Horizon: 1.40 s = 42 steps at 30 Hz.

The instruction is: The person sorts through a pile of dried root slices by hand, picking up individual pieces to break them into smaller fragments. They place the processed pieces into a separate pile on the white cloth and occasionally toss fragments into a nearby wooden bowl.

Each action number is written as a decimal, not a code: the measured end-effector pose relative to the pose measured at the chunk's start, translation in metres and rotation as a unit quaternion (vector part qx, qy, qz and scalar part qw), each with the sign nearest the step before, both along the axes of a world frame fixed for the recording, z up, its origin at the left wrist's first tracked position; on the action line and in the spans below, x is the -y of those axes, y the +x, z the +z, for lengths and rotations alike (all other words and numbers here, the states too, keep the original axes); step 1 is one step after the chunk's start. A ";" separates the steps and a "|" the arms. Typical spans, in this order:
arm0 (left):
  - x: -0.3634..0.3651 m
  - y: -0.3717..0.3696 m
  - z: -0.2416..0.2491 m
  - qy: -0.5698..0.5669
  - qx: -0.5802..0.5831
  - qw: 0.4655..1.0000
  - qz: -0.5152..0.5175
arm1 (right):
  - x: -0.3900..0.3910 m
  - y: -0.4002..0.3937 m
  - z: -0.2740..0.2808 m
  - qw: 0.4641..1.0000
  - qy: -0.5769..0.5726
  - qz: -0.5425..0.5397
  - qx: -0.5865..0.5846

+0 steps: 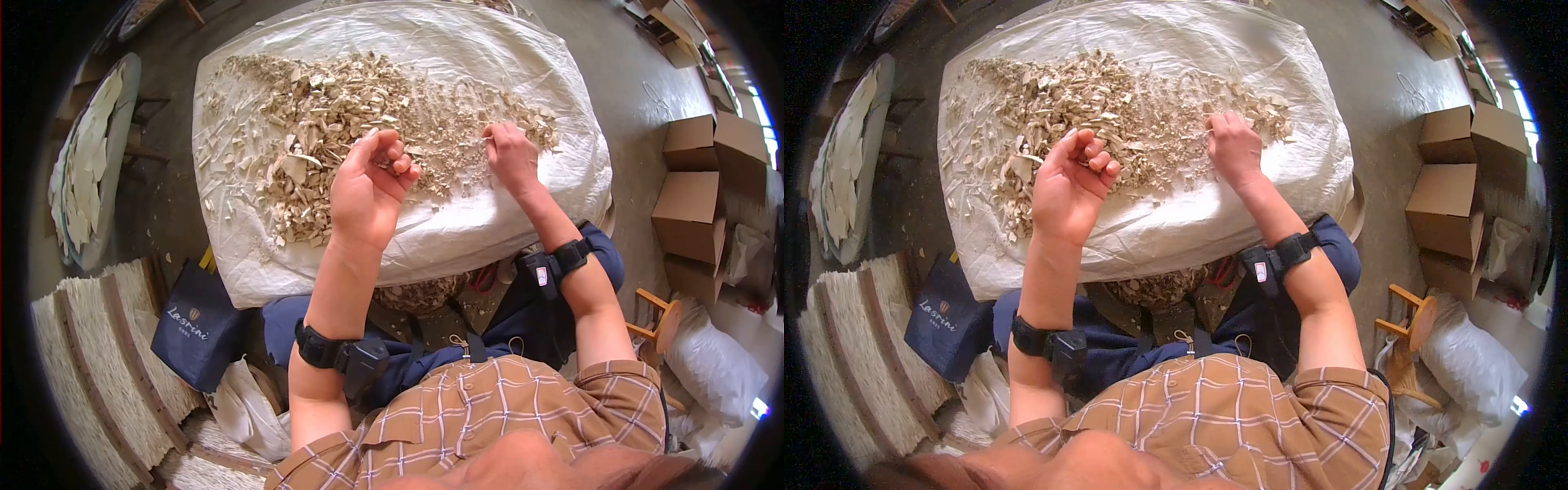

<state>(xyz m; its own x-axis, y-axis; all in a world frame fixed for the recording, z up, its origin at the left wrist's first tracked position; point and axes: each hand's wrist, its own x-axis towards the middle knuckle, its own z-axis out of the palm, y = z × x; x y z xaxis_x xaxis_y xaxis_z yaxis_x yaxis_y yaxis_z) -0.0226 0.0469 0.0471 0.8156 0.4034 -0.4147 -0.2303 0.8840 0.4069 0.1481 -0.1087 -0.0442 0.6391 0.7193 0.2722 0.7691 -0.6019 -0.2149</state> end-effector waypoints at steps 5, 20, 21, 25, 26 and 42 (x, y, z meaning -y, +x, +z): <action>0.001 0.001 0.002 0.001 -0.002 1.000 0.003 | 0.000 -0.004 -0.001 0.997 0.026 0.069 -0.026; 0.014 0.007 -0.015 0.007 -0.057 0.998 -0.015 | 0.002 0.004 0.014 0.940 0.113 -0.033 -0.321; 0.016 0.007 -0.025 0.005 -0.028 0.999 -0.034 | 0.002 0.003 0.018 0.905 0.136 -0.021 -0.402; 0.028 0.015 -0.035 -0.037 -0.046 0.996 -0.059 | -0.004 -0.025 0.059 0.855 0.189 0.075 -0.477; 0.029 0.015 -0.036 -0.036 -0.051 0.996 -0.062 | -0.006 -0.030 0.062 0.853 0.192 0.073 -0.480; -0.004 0.002 -0.016 -0.042 -0.003 0.995 0.089 | -0.008 -0.047 0.021 0.927 -0.070 0.315 -0.191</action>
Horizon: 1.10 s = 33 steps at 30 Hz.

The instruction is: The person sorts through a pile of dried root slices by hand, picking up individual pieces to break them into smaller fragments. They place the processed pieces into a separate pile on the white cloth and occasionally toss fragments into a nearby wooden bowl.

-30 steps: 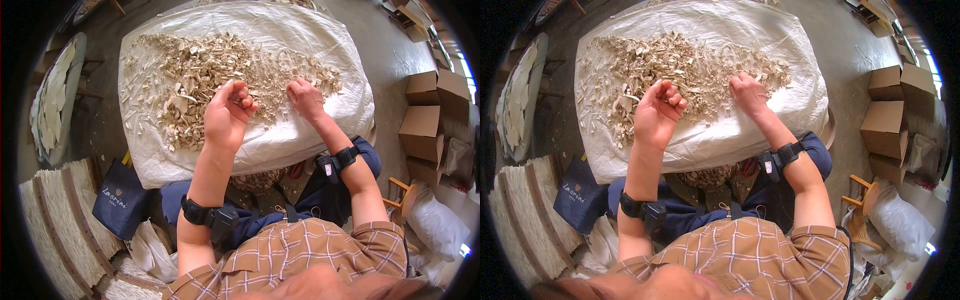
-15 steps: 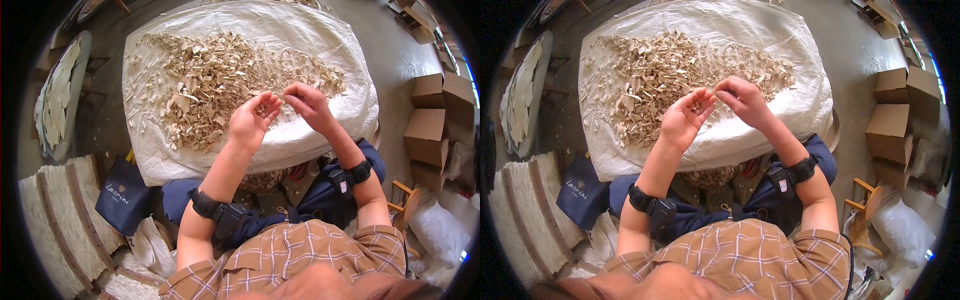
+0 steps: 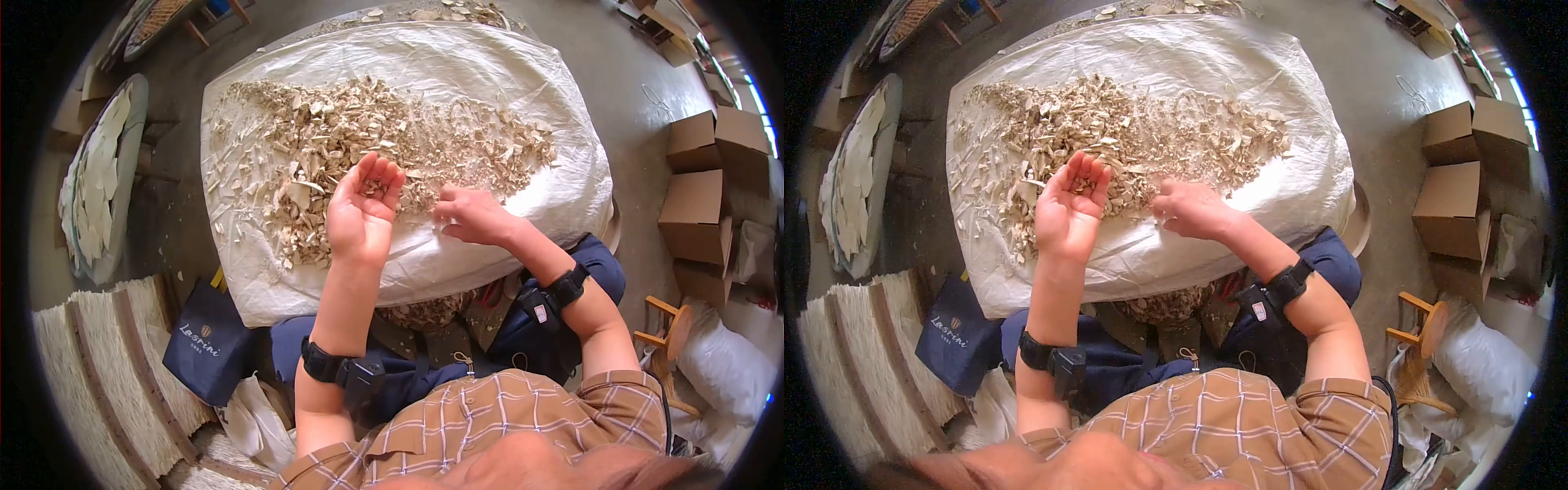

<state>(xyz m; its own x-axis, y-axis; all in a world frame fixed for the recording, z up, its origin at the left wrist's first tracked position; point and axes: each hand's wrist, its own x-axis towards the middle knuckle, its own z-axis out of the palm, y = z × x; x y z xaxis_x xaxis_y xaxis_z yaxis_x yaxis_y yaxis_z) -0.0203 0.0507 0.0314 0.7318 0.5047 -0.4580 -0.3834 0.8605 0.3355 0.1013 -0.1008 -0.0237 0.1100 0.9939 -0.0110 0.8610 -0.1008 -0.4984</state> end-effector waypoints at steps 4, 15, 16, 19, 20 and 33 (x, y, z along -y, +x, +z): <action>0.000 -0.004 0.002 0.005 0.013 1.000 -0.001 | 0.001 0.022 -0.007 0.979 -0.026 -0.110 0.168; -0.004 -0.005 0.009 0.015 0.021 1.000 -0.008 | -0.026 0.027 -0.014 0.975 0.059 -0.157 0.145; -0.004 -0.006 0.010 0.015 0.023 1.000 -0.010 | -0.029 0.026 -0.016 0.974 0.059 -0.159 0.147; -0.006 -0.009 0.011 0.021 0.030 0.999 -0.012 | -0.032 0.027 -0.024 0.973 0.057 -0.138 0.174; -0.007 -0.010 0.011 0.019 0.034 0.999 -0.015 | -0.030 0.029 -0.025 0.972 0.056 -0.140 0.178; -0.002 -0.003 0.015 0.024 0.046 0.998 -0.021 | 0.031 0.064 -0.015 0.926 0.103 -0.297 0.209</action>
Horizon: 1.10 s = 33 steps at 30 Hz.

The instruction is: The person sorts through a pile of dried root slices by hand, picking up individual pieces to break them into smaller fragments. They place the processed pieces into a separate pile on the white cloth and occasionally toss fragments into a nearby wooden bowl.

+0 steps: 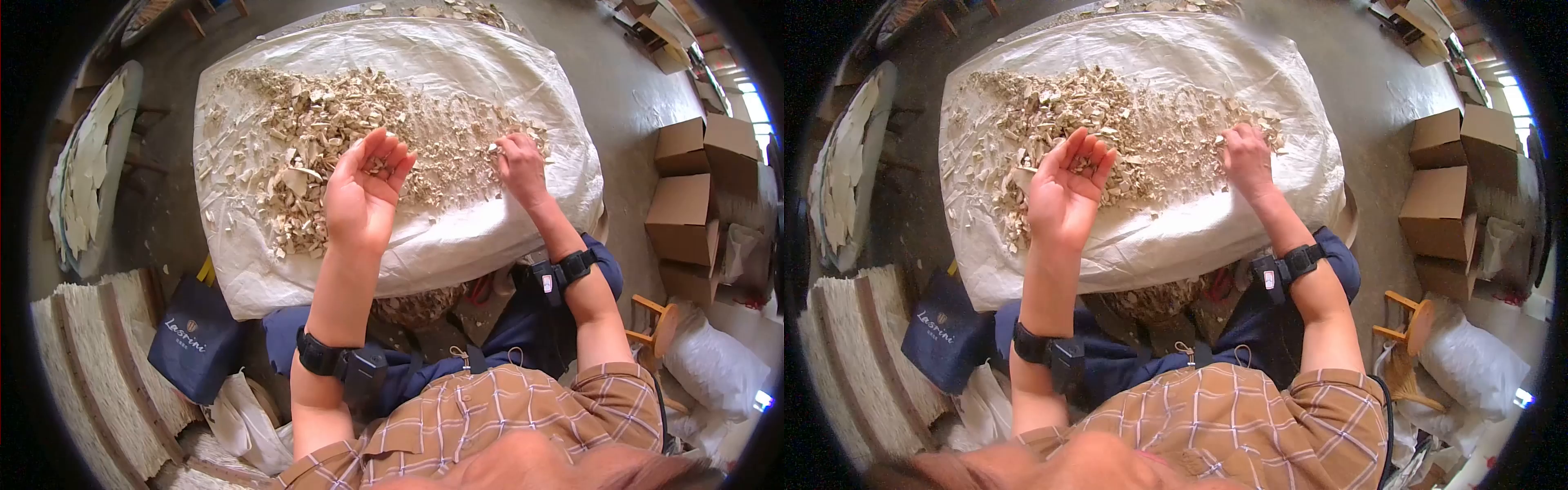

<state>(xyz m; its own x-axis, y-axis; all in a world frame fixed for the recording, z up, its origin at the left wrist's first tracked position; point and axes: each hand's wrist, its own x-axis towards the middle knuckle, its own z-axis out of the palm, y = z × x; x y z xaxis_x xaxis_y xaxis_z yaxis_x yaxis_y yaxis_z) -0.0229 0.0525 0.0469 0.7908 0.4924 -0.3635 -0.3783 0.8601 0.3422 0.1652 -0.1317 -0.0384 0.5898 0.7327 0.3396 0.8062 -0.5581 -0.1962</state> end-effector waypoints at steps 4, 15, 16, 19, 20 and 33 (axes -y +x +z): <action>0.004 0.005 -0.004 0.010 -0.018 1.000 -0.010 | -0.010 -0.020 0.007 0.992 0.017 0.082 -0.092; -0.001 0.002 -0.002 0.006 -0.004 1.000 -0.016 | -0.013 -0.019 0.009 0.993 -0.005 0.082 -0.082; -0.001 0.002 -0.002 0.005 -0.006 1.000 -0.013 | -0.016 -0.023 0.009 0.992 0.005 0.113 -0.059; -0.002 0.000 -0.003 0.006 -0.004 1.000 -0.013 | -0.017 -0.017 -0.001 0.991 -0.091 0.076 -0.066; -0.003 -0.001 -0.003 0.007 0.001 1.000 -0.015 | -0.016 -0.013 0.000 0.992 -0.095 0.060 -0.055; -0.001 -0.003 0.000 0.017 -0.015 1.000 -0.008 | -0.009 -0.001 0.017 0.780 0.207 -0.070 -0.587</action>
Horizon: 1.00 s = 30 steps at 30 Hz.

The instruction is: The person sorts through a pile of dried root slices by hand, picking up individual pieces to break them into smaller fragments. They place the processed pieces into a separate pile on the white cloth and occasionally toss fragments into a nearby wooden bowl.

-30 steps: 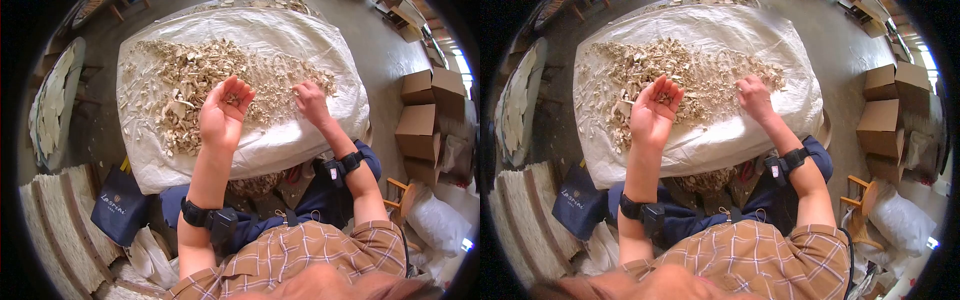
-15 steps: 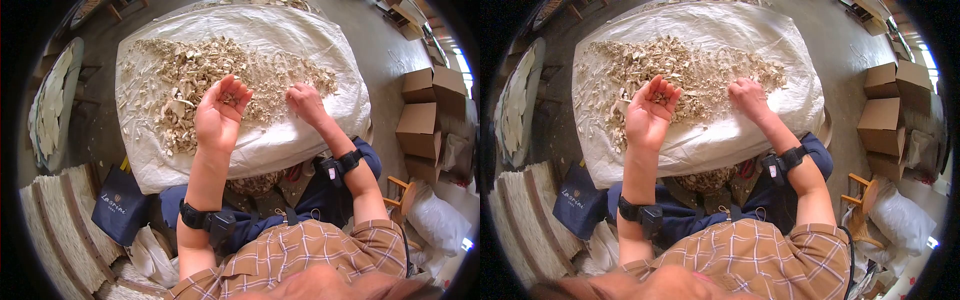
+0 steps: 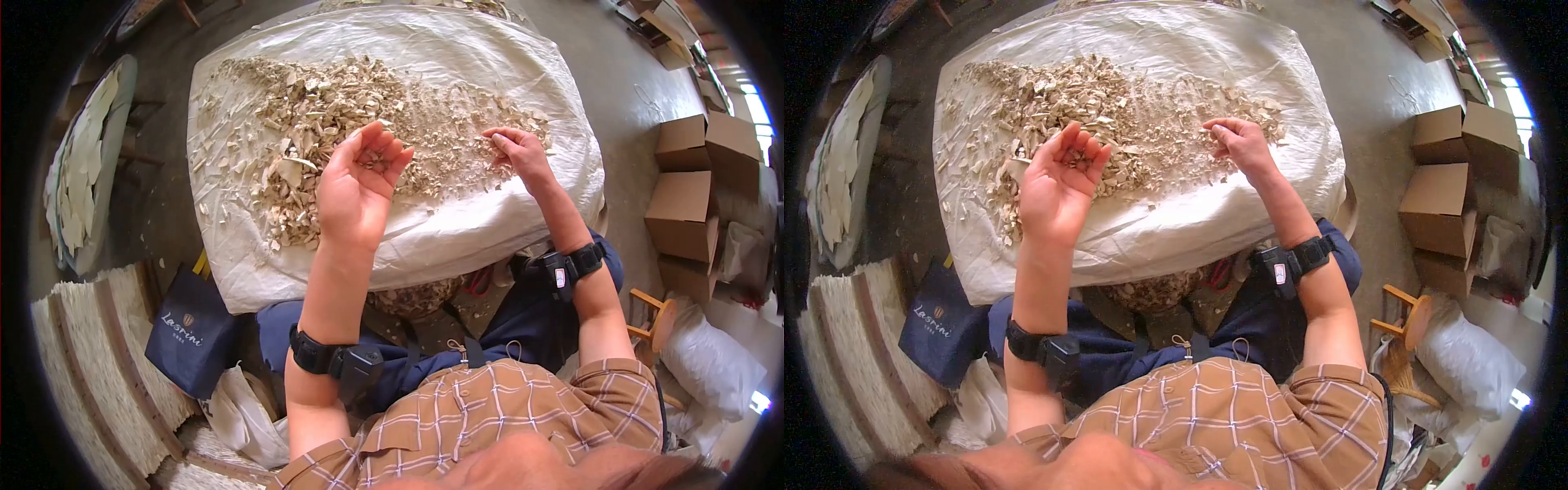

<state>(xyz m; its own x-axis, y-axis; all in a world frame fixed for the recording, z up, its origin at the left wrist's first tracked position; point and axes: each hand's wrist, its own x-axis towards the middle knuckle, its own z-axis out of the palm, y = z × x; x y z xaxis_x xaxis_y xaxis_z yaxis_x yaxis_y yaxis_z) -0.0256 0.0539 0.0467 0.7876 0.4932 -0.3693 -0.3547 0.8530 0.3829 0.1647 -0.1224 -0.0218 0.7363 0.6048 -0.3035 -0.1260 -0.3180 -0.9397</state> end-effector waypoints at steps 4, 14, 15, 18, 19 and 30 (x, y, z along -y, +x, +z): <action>0.007 0.009 -0.013 0.011 -0.022 0.999 -0.037 | -0.002 -0.005 0.013 0.995 0.046 -0.020 -0.087; 0.055 0.019 -0.028 0.083 -0.163 0.970 -0.163 | -0.018 -0.050 0.035 0.979 0.175 0.086 -0.063; 0.058 0.019 -0.028 0.094 -0.181 0.966 -0.156 | -0.018 -0.052 0.034 0.978 0.180 0.089 -0.063; 0.060 0.020 -0.032 0.129 -0.211 0.958 -0.146 | -0.018 -0.055 0.032 0.976 0.178 0.099 -0.075; 0.059 0.021 -0.033 0.152 -0.224 0.952 -0.144 | -0.018 -0.055 0.032 0.975 0.179 0.104 -0.084; 0.050 0.022 -0.050 0.150 -0.177 0.955 -0.187 | -0.018 -0.055 0.027 0.981 0.128 0.142 -0.031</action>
